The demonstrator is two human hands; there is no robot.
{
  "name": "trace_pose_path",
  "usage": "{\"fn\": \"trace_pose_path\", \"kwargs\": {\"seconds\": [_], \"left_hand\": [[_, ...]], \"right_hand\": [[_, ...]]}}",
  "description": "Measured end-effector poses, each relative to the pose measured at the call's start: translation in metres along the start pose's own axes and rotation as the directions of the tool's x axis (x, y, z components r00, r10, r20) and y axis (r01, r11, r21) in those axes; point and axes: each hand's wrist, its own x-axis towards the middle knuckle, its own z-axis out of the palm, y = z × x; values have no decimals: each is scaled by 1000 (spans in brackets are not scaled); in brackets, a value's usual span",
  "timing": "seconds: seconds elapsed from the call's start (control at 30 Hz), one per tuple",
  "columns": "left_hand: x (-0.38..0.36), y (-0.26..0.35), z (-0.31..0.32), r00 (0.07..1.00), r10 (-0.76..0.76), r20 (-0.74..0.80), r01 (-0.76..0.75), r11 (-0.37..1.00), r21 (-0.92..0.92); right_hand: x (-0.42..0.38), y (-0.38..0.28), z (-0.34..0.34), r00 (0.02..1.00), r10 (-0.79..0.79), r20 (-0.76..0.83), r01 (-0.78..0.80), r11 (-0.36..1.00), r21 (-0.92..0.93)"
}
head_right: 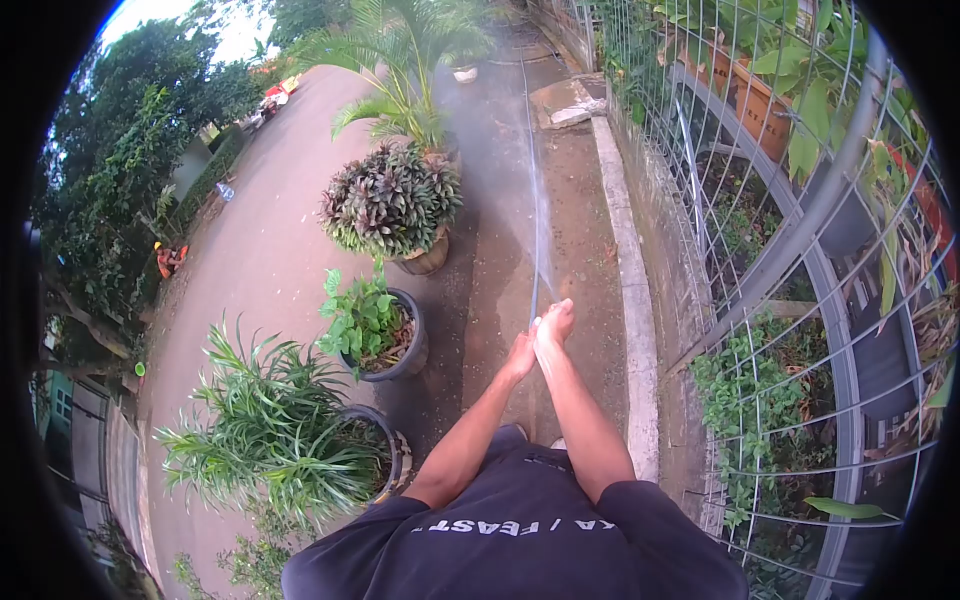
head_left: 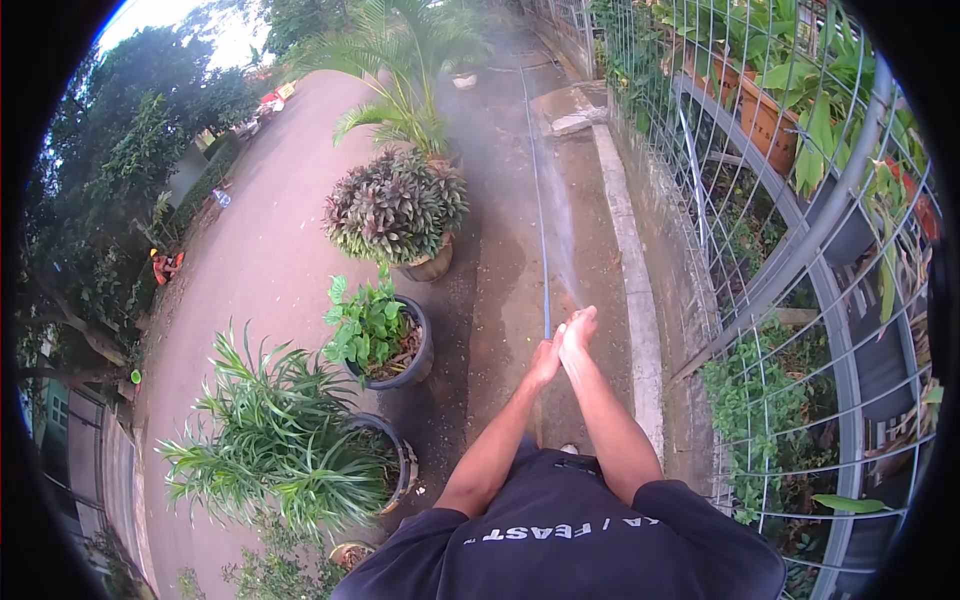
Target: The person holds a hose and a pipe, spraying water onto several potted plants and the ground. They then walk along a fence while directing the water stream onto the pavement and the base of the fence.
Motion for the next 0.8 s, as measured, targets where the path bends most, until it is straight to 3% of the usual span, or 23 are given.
{"fn": "trace_pose_path", "kwargs": {"seconds": [0.33,0.5,0.67,0.8], "left_hand": [[-23,0,-5,998,28,-48,-27,999,20],[-59,-5,-20,997,37,-69,-36,999,22],[-102,-39,-25,998,-3,-69,2,1000,-11],[-156,-50,-35,998,-56,-25,58,995,76]], "right_hand": [[-18,5,-6,999,-6,47,5,1000,16],[-55,15,-14,999,-32,32,32,999,-8],[-96,40,-45,998,34,49,-37,997,74],[-136,59,-76,1000,21,11,-22,997,70]]}}
